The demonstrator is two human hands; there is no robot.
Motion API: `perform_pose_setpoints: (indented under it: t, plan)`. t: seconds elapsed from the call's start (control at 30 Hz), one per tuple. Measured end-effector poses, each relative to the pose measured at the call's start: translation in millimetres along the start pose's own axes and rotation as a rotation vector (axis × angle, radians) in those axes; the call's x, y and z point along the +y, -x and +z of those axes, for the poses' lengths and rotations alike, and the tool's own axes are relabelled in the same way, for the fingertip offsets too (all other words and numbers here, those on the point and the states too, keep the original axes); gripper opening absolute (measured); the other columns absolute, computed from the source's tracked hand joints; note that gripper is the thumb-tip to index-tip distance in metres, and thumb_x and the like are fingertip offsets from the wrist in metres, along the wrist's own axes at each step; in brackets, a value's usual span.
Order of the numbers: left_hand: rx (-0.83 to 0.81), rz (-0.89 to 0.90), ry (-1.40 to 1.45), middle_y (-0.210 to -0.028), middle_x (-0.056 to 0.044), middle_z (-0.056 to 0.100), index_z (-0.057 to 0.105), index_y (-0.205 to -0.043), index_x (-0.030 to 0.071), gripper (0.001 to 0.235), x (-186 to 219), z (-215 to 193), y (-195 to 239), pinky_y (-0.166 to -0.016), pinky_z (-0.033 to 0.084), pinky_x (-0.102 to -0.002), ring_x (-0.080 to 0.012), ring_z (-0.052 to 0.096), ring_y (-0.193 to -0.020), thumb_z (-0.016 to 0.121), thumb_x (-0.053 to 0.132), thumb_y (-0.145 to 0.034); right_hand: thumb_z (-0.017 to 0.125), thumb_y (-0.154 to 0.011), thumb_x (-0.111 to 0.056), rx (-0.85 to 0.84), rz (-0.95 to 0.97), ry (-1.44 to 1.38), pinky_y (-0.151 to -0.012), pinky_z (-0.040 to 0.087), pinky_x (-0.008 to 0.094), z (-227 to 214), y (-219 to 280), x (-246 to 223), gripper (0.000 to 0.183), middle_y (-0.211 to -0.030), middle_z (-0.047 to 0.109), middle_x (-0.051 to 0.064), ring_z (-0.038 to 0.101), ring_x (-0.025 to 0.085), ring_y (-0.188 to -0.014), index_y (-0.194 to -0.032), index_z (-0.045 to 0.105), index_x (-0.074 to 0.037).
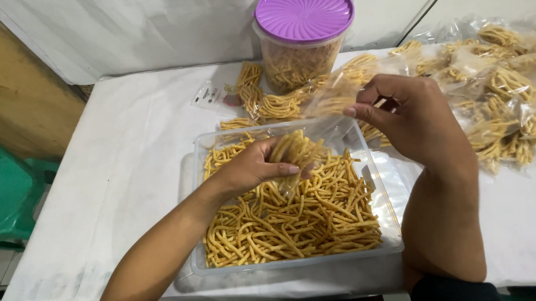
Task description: Packaging fried snack sticks into small plastic bags from a large tray
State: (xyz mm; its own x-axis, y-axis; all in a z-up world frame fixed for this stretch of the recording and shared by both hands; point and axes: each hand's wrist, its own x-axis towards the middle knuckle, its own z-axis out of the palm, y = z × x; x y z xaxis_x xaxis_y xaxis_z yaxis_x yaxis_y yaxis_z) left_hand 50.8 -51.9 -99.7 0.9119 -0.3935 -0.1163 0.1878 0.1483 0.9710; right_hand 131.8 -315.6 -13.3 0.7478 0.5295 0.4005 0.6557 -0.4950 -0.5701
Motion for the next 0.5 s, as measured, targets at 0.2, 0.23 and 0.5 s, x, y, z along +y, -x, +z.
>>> perform_pose_setpoints:
  t: [0.2,0.23,0.5]
  plan:
    - [0.066,-0.034,-0.135,-0.124,-0.015,0.071,0.051,-0.142,0.0,0.071,-11.6,-19.5,-1.5,-0.106,0.056,-0.037,-0.0261,0.07,-0.115,0.079,0.009,-0.078,0.069,-0.105,-0.003,0.08,-0.16,-0.309,-0.074,0.056,0.024,5.7,-2.7,-15.1,0.013,-0.101,0.069,0.009,0.064,0.012,-0.082,-0.112,0.058,-0.001]
    - [0.063,-0.035,-0.133,-0.124,-0.015,0.071,0.051,-0.142,0.0,0.071,-13.9,-26.9,1.7,-0.106,0.056,-0.037,-0.0261,0.07,-0.115,0.079,0.009,-0.078,0.069,-0.105,-0.003,0.079,-0.156,-0.307,-0.074,0.056,0.024,1.5,-0.5,-15.8,0.013,-0.101,0.069,0.009,0.064,0.012,-0.082,-0.112,0.058,-0.001]
    - [0.249,0.1,0.044,-0.119,-0.016,0.071,0.05,-0.143,0.009,0.056,-29.1,-57.0,42.9,-0.078,0.067,-0.046,-0.0304,0.074,-0.1,0.069,0.001,-0.09,0.069,-0.096,-0.031,-0.616,0.276,0.436,-0.08,0.061,0.049,44.7,4.0,35.5,0.031,-0.087,0.08,0.019,0.078,0.04,-0.089,-0.116,0.071,-0.008]
